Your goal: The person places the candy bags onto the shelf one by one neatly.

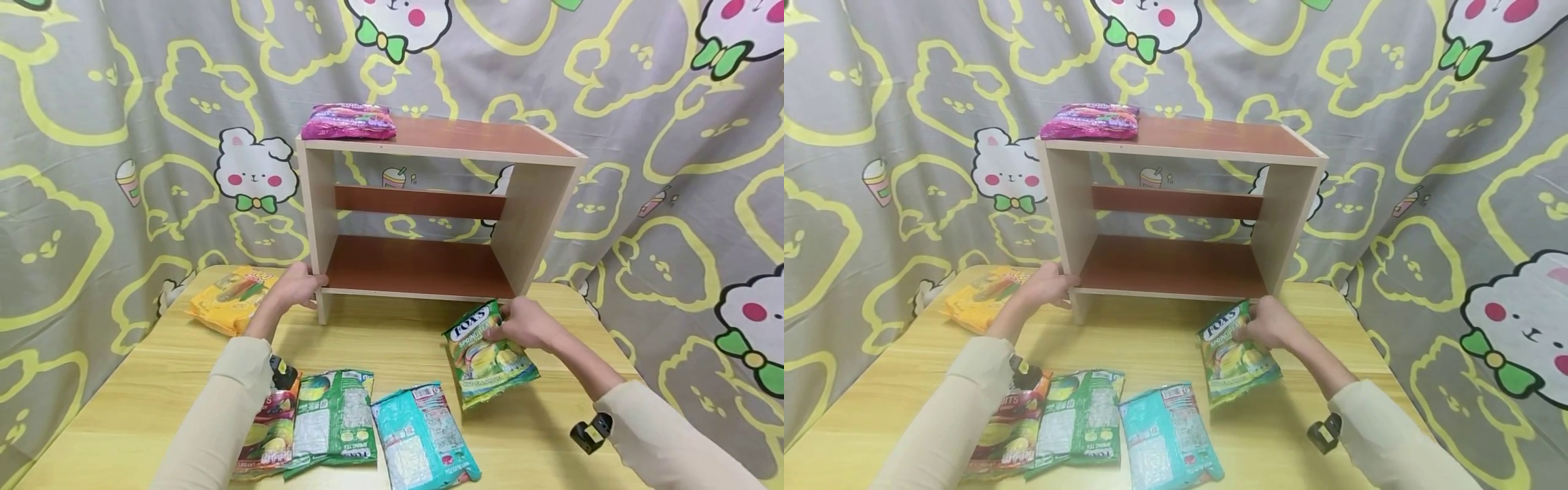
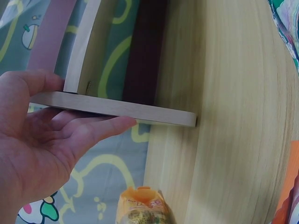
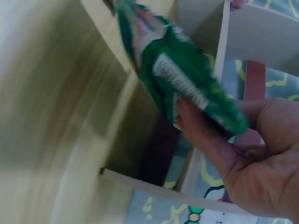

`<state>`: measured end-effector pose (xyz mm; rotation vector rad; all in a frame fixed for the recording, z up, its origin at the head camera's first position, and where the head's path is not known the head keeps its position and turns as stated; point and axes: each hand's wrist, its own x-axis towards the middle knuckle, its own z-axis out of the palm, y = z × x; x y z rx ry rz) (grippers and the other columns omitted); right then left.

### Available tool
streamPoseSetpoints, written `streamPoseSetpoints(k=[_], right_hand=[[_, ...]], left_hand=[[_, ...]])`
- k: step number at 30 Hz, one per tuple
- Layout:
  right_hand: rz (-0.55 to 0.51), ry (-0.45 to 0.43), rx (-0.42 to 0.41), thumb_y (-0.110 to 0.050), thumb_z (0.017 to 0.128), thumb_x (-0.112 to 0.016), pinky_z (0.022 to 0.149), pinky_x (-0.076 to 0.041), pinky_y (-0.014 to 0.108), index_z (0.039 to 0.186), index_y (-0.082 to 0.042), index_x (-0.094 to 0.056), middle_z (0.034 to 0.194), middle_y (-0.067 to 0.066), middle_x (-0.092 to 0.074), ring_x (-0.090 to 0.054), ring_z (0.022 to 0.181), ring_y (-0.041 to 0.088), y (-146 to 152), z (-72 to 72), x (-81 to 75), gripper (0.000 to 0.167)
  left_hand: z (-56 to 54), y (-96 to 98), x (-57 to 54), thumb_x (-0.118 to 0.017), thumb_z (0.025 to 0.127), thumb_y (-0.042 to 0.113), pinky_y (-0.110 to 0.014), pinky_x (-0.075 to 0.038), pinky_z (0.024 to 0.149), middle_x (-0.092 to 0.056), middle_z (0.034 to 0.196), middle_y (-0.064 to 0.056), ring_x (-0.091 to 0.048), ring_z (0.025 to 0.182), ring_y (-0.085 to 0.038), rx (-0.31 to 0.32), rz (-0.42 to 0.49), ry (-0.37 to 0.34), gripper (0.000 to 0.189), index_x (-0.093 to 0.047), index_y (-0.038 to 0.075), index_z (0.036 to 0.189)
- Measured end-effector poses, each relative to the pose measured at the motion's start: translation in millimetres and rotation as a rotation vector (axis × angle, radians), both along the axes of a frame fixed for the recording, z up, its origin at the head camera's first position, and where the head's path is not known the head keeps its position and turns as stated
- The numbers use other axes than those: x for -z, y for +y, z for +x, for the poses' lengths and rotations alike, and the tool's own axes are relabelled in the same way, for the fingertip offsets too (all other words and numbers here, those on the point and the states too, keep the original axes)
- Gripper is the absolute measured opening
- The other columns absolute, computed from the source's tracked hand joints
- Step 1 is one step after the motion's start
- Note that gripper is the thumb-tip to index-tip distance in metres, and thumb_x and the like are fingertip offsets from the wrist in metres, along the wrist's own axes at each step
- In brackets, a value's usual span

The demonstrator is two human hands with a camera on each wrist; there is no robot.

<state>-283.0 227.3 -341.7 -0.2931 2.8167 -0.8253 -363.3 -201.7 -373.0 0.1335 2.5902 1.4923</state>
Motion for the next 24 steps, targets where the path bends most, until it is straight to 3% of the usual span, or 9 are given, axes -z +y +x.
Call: streamPoseSetpoints(k=[11, 18, 24], right_hand=[[0.049, 0.113, 0.008, -0.03, 0.087, -0.078, 0.059, -0.047, 0.028, 0.079, -0.004, -0.073, 0.064, 0.003, -0.064, -0.058, 0.061, 0.015, -22, -2.6, -41.6, 0.028], [0.072, 0.148, 0.018, -0.034, 0.089, -0.076, 0.059, -0.047, 0.028, 0.083, -0.003, -0.074, 0.066, 0.004, -0.066, -0.06, 0.061, 0.016, -38, -0.4, -77.5, 0.032], [0.092, 0.222, 0.028, -0.037, 0.089, -0.075, 0.058, -0.043, 0.028, 0.074, -0.006, -0.07, 0.061, 0.002, -0.062, -0.058, 0.061, 0.016, -53, 2.4, -108.5, 0.034]], left_hand=[[1.4, -0.5, 0.7, -0.05, 0.101, 0.018, -0.047, -0.063, 0.082, -0.053, 0.136, -0.034, -0.06, 0.12, -0.047, -0.001, 0.004, 0.0, 0.051, -0.044, -0.013, 0.141], [0.6, -0.8, 1.4, -0.05, 0.101, 0.018, -0.047, -0.063, 0.082, -0.053, 0.136, -0.033, -0.061, 0.12, -0.046, 0.0, 0.003, 0.001, 0.051, -0.044, -0.013, 0.141], [-3.0, -1.0, 3.2, -0.05, 0.1, 0.019, -0.045, -0.063, 0.082, -0.056, 0.132, -0.033, -0.063, 0.116, -0.045, -0.004, 0.009, -0.006, 0.049, -0.048, -0.013, 0.137]])
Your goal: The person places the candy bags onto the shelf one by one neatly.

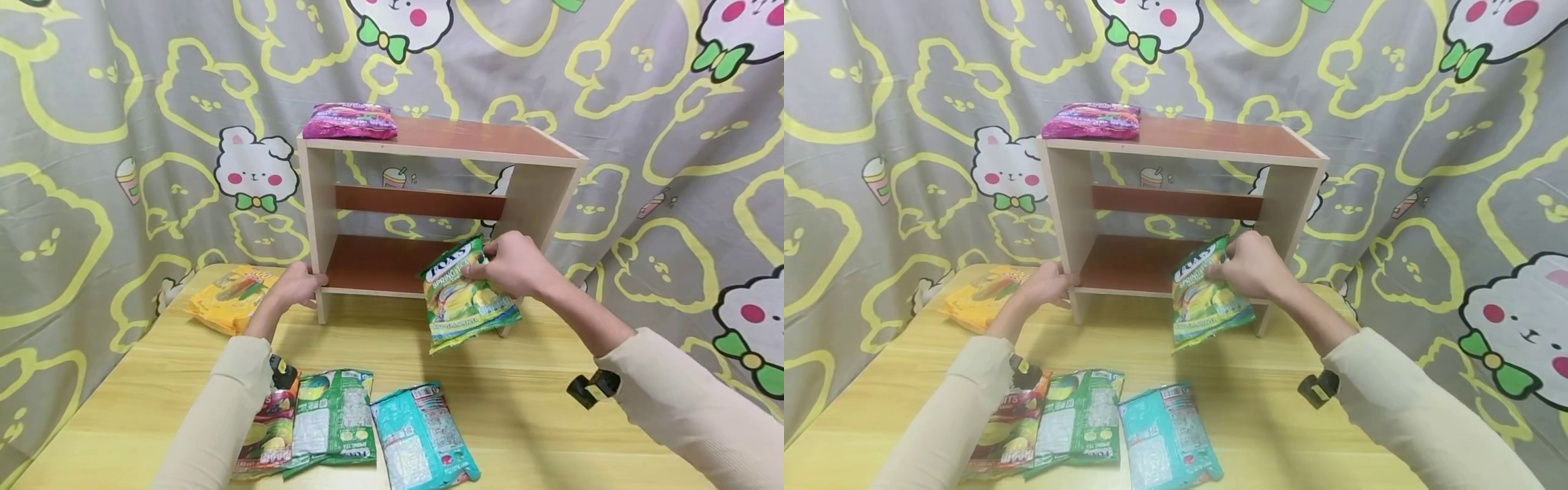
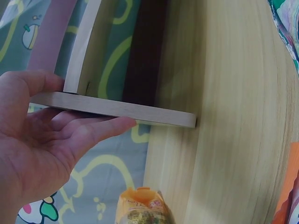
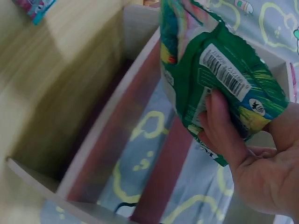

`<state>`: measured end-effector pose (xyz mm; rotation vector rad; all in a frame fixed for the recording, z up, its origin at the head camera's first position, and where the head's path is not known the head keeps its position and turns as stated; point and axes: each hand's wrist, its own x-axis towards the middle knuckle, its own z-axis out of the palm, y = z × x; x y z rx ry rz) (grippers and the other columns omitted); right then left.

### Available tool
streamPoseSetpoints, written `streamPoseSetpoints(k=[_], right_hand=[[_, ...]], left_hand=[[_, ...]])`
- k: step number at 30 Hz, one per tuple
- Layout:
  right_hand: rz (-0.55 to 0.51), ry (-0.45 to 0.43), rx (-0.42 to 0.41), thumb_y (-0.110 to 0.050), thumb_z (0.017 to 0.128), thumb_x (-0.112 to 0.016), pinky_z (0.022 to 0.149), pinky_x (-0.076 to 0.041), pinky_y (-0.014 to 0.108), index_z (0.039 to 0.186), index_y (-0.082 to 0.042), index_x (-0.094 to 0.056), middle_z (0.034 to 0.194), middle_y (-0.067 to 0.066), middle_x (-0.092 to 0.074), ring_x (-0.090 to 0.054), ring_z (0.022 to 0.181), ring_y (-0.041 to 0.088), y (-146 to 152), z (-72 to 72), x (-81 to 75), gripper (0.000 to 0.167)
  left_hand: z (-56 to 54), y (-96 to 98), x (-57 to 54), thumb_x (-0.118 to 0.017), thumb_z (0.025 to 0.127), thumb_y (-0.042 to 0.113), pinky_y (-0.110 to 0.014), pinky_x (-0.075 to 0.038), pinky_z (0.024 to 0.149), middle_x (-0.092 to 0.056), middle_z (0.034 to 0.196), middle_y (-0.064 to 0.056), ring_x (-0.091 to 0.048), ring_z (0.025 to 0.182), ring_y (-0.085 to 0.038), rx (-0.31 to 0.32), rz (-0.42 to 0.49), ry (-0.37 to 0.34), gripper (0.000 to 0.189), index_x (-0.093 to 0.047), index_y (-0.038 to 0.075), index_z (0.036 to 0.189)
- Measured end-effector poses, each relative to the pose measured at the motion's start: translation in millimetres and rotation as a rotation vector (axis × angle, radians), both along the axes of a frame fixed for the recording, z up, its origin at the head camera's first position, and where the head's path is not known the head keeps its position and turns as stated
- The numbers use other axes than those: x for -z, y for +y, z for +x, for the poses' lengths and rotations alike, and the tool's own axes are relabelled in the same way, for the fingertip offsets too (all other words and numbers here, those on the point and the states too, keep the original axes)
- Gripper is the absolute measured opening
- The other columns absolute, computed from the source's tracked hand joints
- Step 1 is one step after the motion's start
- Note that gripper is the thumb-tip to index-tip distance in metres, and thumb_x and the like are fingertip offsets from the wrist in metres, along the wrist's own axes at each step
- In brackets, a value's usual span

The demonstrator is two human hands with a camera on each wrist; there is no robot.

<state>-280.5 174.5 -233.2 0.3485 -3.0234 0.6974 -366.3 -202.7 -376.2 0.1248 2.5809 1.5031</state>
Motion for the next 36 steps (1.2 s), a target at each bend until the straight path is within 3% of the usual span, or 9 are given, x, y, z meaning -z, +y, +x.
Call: streamPoseSetpoints(k=[12, 19, 22, 26, 32, 36], right_hand=[[-0.029, 0.032, 0.015, -0.046, 0.088, -0.075, 0.064, -0.045, 0.031, 0.088, -0.006, -0.078, 0.069, 0.004, -0.067, -0.059, 0.066, 0.018, -23, 2.2, -69.8, 0.04], [-0.044, -0.016, 0.039, -0.052, 0.088, -0.074, 0.064, -0.048, 0.031, 0.12, -0.008, -0.075, 0.071, 0.002, -0.072, -0.065, 0.064, 0.017, -28, 2.7, -111.0, 0.055], [-0.075, -0.035, 0.063, -0.051, 0.087, -0.075, 0.061, -0.052, 0.029, 0.125, -0.008, -0.073, 0.073, 0.0, -0.073, -0.068, 0.063, 0.015, -30, 3.2, -126.6, 0.057], [-0.224, -0.093, 0.102, -0.045, 0.087, -0.078, 0.061, -0.058, 0.027, 0.124, -0.003, -0.067, 0.074, -0.001, -0.074, -0.072, 0.065, 0.015, -34, 2.2, -145.6, 0.057], [-0.593, -0.161, 0.189, -0.032, 0.084, -0.084, 0.063, -0.061, 0.026, 0.118, -0.006, -0.055, 0.076, -0.001, -0.074, -0.073, 0.067, 0.014, -35, -6.4, -169.9, 0.052], [-0.674, -0.166, 0.25, -0.035, 0.083, -0.084, 0.065, -0.061, 0.024, 0.131, -0.011, -0.05, 0.081, -0.002, -0.074, -0.074, 0.071, 0.013, -32, -12.5, -180.2, 0.064]], left_hand=[[0.2, -0.7, -0.7, -0.05, 0.1, 0.019, -0.045, -0.063, 0.083, -0.057, 0.129, -0.032, -0.06, 0.119, -0.05, -0.004, 0.012, -0.008, 0.047, -0.05, -0.014, 0.133], [2.3, -0.8, -1.1, -0.05, 0.1, 0.019, -0.043, -0.063, 0.081, -0.057, 0.127, -0.031, -0.062, 0.116, -0.049, -0.008, -0.003, -0.005, 0.044, -0.052, -0.013, 0.13], [0.7, -0.6, -0.9, -0.05, 0.1, 0.019, -0.042, -0.064, 0.08, -0.057, 0.126, -0.031, -0.061, 0.116, -0.049, -0.009, 0.0, -0.004, 0.044, -0.053, -0.013, 0.129], [-1.0, -0.3, -0.3, -0.05, 0.1, 0.019, -0.043, -0.063, 0.081, -0.056, 0.129, -0.032, -0.061, 0.118, -0.049, -0.008, 0.003, -0.008, 0.046, -0.051, -0.013, 0.132], [0.8, -0.3, -2.0, -0.049, 0.101, 0.018, -0.045, -0.063, 0.083, -0.056, 0.132, -0.033, -0.063, 0.116, -0.046, 0.007, 0.01, -0.001, 0.047, -0.049, -0.014, 0.135], [1.7, 0.4, -1.8, -0.049, 0.101, 0.017, -0.047, -0.062, 0.084, -0.056, 0.132, -0.033, -0.064, 0.114, -0.044, 0.011, 0.018, 0.005, 0.047, -0.049, -0.014, 0.136]])
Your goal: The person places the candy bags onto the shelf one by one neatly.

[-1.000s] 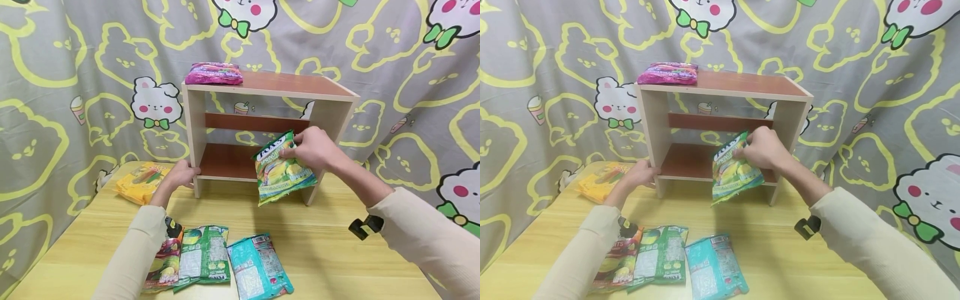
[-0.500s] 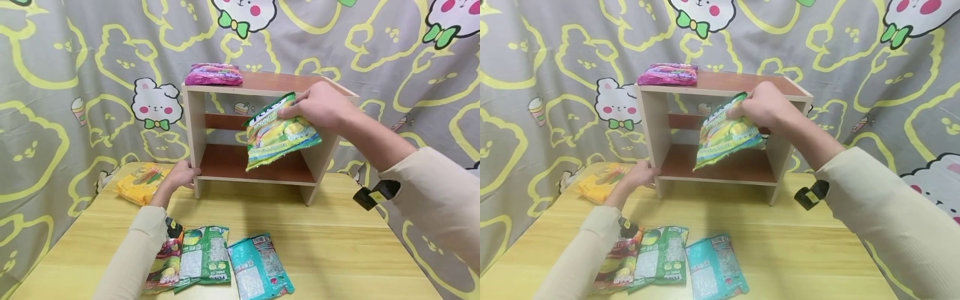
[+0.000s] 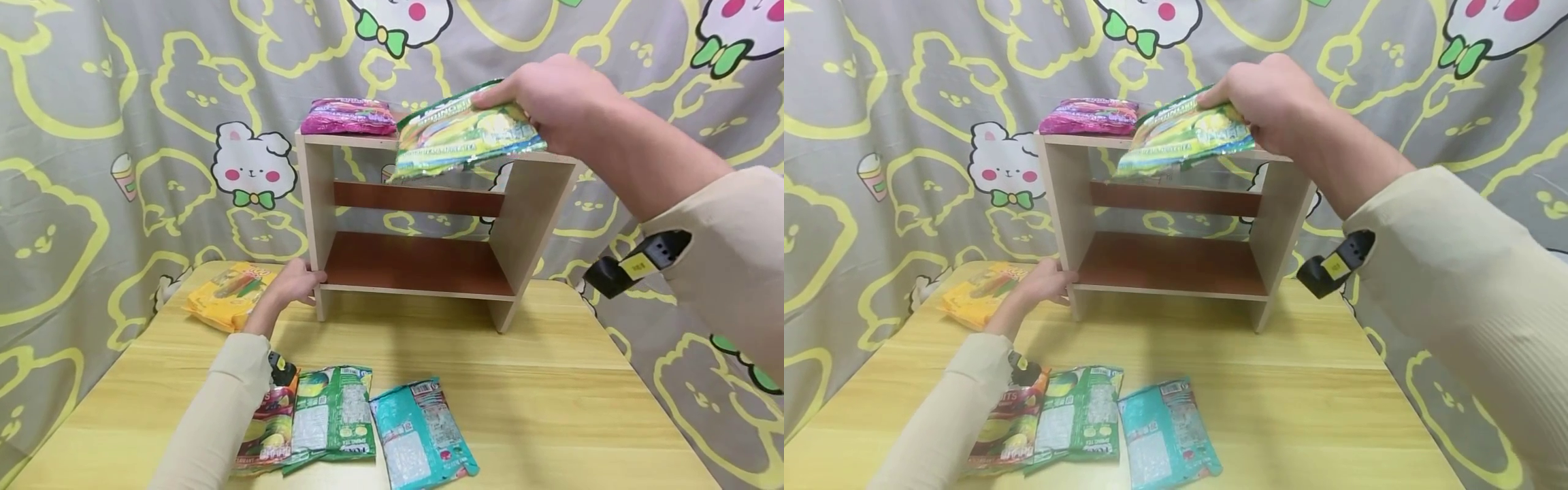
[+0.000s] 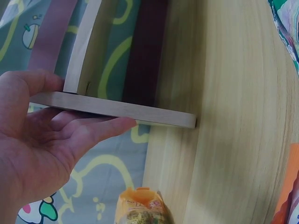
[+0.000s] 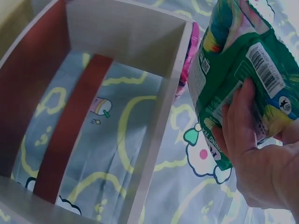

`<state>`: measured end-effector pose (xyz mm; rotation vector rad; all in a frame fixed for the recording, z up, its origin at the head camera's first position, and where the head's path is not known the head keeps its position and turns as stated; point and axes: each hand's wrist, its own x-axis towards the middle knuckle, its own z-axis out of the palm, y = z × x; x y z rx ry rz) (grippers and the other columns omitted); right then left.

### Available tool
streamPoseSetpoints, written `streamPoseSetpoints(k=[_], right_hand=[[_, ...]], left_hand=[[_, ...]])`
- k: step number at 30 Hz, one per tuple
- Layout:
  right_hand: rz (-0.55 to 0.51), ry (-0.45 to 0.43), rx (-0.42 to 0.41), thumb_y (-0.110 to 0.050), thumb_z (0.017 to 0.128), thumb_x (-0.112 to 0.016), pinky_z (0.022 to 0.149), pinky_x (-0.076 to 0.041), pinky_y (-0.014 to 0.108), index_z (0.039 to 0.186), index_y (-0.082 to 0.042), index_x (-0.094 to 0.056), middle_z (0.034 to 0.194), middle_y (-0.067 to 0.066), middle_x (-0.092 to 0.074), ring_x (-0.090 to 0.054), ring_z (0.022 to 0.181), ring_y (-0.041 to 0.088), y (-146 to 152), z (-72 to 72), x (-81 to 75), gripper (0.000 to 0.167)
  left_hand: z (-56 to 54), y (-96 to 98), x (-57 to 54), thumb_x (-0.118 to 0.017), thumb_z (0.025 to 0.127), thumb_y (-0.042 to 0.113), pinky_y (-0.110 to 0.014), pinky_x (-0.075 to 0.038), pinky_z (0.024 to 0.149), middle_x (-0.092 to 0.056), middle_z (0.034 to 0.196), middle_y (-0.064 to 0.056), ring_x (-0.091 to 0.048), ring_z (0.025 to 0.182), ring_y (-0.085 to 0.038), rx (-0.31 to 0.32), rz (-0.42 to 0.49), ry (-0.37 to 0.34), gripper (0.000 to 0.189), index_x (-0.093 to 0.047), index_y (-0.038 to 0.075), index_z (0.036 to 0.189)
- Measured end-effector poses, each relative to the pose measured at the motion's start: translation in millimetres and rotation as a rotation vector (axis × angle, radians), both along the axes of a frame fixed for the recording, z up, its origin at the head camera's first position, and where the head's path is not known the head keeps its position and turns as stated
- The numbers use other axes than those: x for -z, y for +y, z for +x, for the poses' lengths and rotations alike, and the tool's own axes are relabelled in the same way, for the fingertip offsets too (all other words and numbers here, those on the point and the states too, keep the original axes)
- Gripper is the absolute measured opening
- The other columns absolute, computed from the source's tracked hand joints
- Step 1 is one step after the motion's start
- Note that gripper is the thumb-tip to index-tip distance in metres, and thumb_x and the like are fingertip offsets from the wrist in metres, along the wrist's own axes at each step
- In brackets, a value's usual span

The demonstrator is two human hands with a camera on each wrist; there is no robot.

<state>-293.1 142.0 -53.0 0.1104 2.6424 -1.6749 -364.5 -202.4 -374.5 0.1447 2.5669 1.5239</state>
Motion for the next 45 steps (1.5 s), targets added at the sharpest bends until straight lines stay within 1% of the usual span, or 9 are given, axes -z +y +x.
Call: streamPoseSetpoints(k=[6, 13, 21, 24, 27, 32, 38, 41, 45], right_hand=[[-0.065, -0.024, -0.005, -0.039, 0.091, -0.074, 0.07, -0.063, 0.027, 0.145, -0.014, -0.043, 0.102, 0.001, -0.07, -0.075, 0.076, 0.014, 5, -12.8, -1.4, 0.067], [-0.244, -0.079, 0.011, -0.033, 0.099, -0.064, 0.077, -0.064, 0.038, 0.155, -0.022, -0.033, 0.135, 0.006, -0.053, -0.068, 0.106, 0.02, 9, -29.8, 9.3, 0.065], [-0.299, -0.076, 0.014, -0.028, 0.1, -0.063, 0.074, -0.064, 0.036, 0.155, -0.016, -0.031, 0.12, 0.009, -0.06, -0.073, 0.075, 0.017, 10, -37.0, 21.7, 0.065], [-0.33, -0.068, 0.008, -0.027, 0.099, -0.064, 0.071, -0.064, 0.036, 0.152, -0.015, -0.034, 0.115, 0.009, -0.061, -0.073, 0.072, 0.017, 10, -37.9, 24.2, 0.062], [-0.4, -0.069, -0.011, -0.026, 0.098, -0.066, 0.074, -0.064, 0.036, 0.149, -0.015, -0.039, 0.12, 0.008, -0.059, -0.073, 0.08, 0.018, 12, -37.9, 24.9, 0.059], [-0.53, -0.096, -0.046, -0.017, 0.092, -0.074, 0.091, -0.059, 0.033, 0.147, -0.017, -0.048, 0.136, 0.003, -0.05, -0.066, 0.111, 0.018, 14, -36.2, 23.0, 0.06], [-0.7, -0.148, -0.102, 0.005, 0.089, -0.07, 0.106, -0.051, 0.033, 0.156, -0.02, -0.033, 0.148, -0.002, -0.042, -0.053, 0.132, 0.018, 15, -32.9, 19.8, 0.081], [-0.663, -0.139, -0.112, 0.011, 0.087, -0.069, 0.108, -0.049, 0.032, 0.159, -0.025, -0.022, 0.152, -0.007, -0.033, -0.049, 0.133, 0.017, 15, -30.7, 20.0, 0.093], [-0.341, -0.064, -0.106, 0.0, 0.085, -0.078, 0.116, -0.039, 0.024, 0.161, -0.02, -0.017, 0.16, -0.012, -0.019, -0.032, 0.141, 0.011, 16, -25.1, 22.5, 0.099]], left_hand=[[0.5, 1.1, 0.4, -0.049, 0.101, 0.017, -0.047, -0.062, 0.084, -0.055, 0.133, -0.034, -0.06, 0.12, -0.05, 0.001, 0.005, -0.009, 0.048, -0.047, -0.014, 0.138], [0.4, -0.7, 0.6, -0.049, 0.101, 0.018, -0.045, -0.063, 0.082, -0.056, 0.133, -0.034, -0.06, 0.12, -0.049, -0.005, -0.004, -0.012, 0.048, -0.047, -0.014, 0.138], [2.4, -2.2, 2.4, -0.05, 0.101, 0.018, -0.045, -0.063, 0.082, -0.056, 0.132, -0.033, -0.064, 0.115, -0.045, -0.012, -0.017, -0.01, 0.047, -0.049, -0.014, 0.135], [2.7, -2.3, 2.2, -0.05, 0.101, 0.018, -0.044, -0.063, 0.082, -0.056, 0.132, -0.033, -0.064, 0.114, -0.045, -0.011, -0.021, -0.009, 0.047, -0.049, -0.014, 0.135], [2.6, -2.8, 1.8, -0.05, 0.101, 0.018, -0.044, -0.063, 0.081, -0.056, 0.132, -0.033, -0.064, 0.113, -0.044, -0.013, -0.021, -0.005, 0.048, -0.049, -0.014, 0.135], [2.1, -3.0, 2.1, -0.05, 0.1, 0.018, -0.044, -0.063, 0.081, -0.056, 0.132, -0.033, -0.065, 0.113, -0.044, -0.013, -0.016, -0.003, 0.048, -0.049, -0.014, 0.136], [1.5, -4.2, 3.2, -0.05, 0.101, 0.018, -0.044, -0.063, 0.081, -0.055, 0.132, -0.033, -0.063, 0.115, -0.046, -0.012, -0.008, -0.007, 0.048, -0.048, -0.014, 0.136], [1.5, -4.7, 3.1, -0.05, 0.1, 0.018, -0.044, -0.063, 0.081, -0.055, 0.133, -0.033, -0.062, 0.117, -0.048, -0.01, -0.006, -0.006, 0.048, -0.048, -0.014, 0.136], [2.0, -4.5, 2.8, -0.049, 0.1, 0.018, -0.045, -0.063, 0.082, -0.054, 0.134, -0.033, -0.061, 0.118, -0.049, -0.008, 0.003, -0.009, 0.049, -0.048, -0.014, 0.137]])
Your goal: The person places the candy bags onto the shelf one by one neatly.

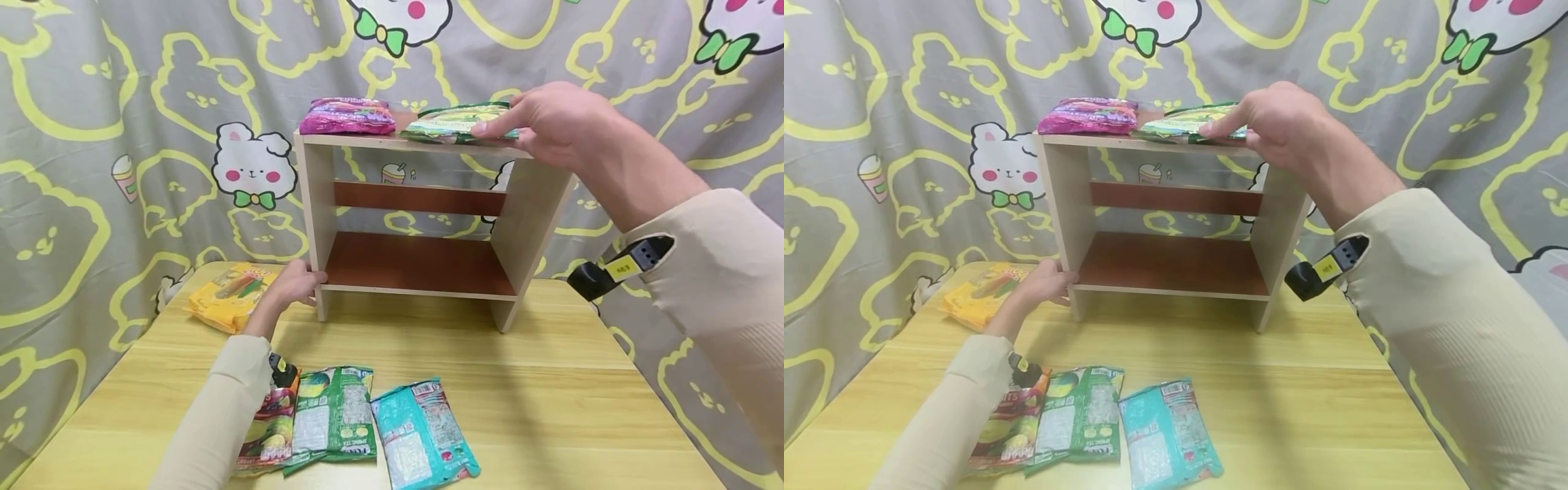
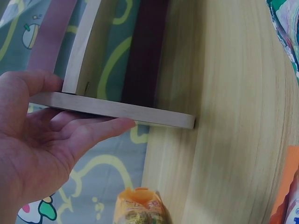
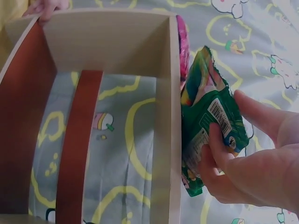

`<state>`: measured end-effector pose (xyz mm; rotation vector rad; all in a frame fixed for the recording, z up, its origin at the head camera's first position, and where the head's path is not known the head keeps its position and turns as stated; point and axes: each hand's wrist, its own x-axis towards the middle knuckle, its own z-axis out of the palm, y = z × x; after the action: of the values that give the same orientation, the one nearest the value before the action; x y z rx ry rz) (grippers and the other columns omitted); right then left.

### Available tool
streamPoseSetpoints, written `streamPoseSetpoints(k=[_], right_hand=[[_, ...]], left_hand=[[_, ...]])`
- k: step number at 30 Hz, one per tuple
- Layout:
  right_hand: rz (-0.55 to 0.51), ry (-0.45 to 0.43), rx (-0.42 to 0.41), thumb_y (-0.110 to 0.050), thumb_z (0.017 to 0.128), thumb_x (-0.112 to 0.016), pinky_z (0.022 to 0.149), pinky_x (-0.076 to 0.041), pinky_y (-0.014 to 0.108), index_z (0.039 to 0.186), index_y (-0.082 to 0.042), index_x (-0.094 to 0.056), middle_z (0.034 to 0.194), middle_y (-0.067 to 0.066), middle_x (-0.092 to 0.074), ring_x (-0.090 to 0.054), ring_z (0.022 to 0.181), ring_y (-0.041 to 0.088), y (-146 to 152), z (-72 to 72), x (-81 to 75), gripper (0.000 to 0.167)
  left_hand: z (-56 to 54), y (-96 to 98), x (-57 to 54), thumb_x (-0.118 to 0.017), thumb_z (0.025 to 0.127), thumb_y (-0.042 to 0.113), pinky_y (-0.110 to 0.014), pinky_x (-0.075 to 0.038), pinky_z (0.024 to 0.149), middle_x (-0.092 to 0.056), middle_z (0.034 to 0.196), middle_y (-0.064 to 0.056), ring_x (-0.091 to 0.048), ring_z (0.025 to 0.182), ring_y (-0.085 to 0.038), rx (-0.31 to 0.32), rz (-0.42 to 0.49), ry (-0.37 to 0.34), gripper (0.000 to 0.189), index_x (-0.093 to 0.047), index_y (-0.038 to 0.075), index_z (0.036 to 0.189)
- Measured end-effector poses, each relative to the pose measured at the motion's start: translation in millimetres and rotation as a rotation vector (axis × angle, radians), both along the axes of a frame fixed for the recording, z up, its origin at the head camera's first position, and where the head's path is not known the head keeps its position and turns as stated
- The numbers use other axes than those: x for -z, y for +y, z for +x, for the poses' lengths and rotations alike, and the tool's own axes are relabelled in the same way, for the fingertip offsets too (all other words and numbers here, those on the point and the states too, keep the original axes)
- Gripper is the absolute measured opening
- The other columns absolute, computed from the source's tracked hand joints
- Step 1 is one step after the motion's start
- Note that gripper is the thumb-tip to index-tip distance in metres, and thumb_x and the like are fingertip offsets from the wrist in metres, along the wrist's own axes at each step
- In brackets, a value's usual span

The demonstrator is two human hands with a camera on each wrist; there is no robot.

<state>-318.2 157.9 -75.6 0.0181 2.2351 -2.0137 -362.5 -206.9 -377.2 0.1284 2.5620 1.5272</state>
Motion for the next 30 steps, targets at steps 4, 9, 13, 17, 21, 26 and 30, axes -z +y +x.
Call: streamPoseSetpoints(k=[4, 9, 13, 17, 21, 26, 30], right_hand=[[0.371, 0.074, 0.015, -0.025, 0.084, -0.083, 0.124, -0.022, 0.021, 0.161, -0.013, -0.023, 0.168, -0.016, -0.01, -0.016, 0.151, 0.009, 6, 8.0, 2.9, 0.098], [0.724, 0.187, 0.076, -0.054, 0.085, -0.076, 0.111, -0.034, 0.03, 0.16, -0.015, -0.033, 0.167, -0.002, -0.024, -0.03, 0.142, 0.02, 11, 14.3, 7.4, 0.094], [0.865, 0.288, 0.131, -0.059, 0.091, -0.065, 0.099, -0.038, 0.039, 0.153, -0.01, -0.045, 0.154, 0.01, -0.046, -0.04, 0.132, 0.024, 10, 13.8, 15.6, 0.082], [0.879, 0.422, 0.194, -0.049, 0.098, -0.058, 0.097, -0.045, 0.037, 0.143, -0.005, -0.056, 0.143, 0.014, -0.059, -0.052, 0.129, 0.026, 4, 10.7, 28.3, 0.063], [0.914, 0.604, 0.229, -0.039, 0.102, -0.052, 0.097, -0.046, 0.043, 0.133, -0.007, -0.066, 0.13, 0.017, -0.068, -0.06, 0.122, 0.032, -2, 7.1, 42.7, 0.047], [0.929, 0.748, 0.215, -0.03, 0.105, -0.047, 0.105, -0.04, 0.05, 0.13, -0.004, -0.069, 0.125, 0.018, -0.071, -0.058, 0.122, 0.035, -7, 0.4, 56.5, 0.042], [0.921, 0.801, 0.224, -0.028, 0.105, -0.045, 0.109, -0.04, 0.051, 0.128, -0.001, -0.069, 0.127, 0.019, -0.069, -0.057, 0.127, 0.038, -11, -6.5, 63.4, 0.042]], left_hand=[[0.6, 0.6, -0.4, -0.049, 0.1, 0.018, -0.045, -0.063, 0.082, -0.054, 0.134, -0.033, -0.061, 0.118, -0.049, -0.001, 0.0, -0.002, 0.049, -0.048, -0.014, 0.137], [0.4, 1.3, -0.4, -0.05, 0.101, 0.018, -0.043, -0.063, 0.081, -0.054, 0.133, -0.033, -0.061, 0.118, -0.049, -0.004, -0.005, 0.005, 0.049, -0.047, -0.014, 0.138], [-0.1, 1.0, 0.1, -0.05, 0.101, 0.018, -0.043, -0.063, 0.081, -0.055, 0.132, -0.033, -0.061, 0.118, -0.05, -0.009, -0.005, 0.007, 0.049, -0.047, -0.014, 0.138], [-0.4, 1.2, 0.1, -0.049, 0.1, 0.018, -0.043, -0.063, 0.081, -0.055, 0.132, -0.033, -0.06, 0.118, -0.05, -0.008, -0.011, 0.01, 0.049, -0.048, -0.014, 0.137], [-1.2, 0.9, 0.3, -0.05, 0.101, 0.019, -0.042, -0.064, 0.08, -0.055, 0.132, -0.032, -0.061, 0.117, -0.05, -0.005, -0.015, 0.015, 0.049, -0.048, -0.014, 0.137], [-1.1, 0.6, 0.3, -0.049, 0.101, 0.019, -0.042, -0.064, 0.08, -0.055, 0.131, -0.032, -0.061, 0.117, -0.05, -0.003, -0.018, 0.019, 0.049, -0.047, -0.013, 0.138], [-0.3, 0.7, 0.4, -0.049, 0.101, 0.019, -0.043, -0.063, 0.082, -0.054, 0.133, -0.033, -0.06, 0.12, -0.05, -0.007, -0.015, 0.006, 0.051, -0.046, -0.013, 0.14]])
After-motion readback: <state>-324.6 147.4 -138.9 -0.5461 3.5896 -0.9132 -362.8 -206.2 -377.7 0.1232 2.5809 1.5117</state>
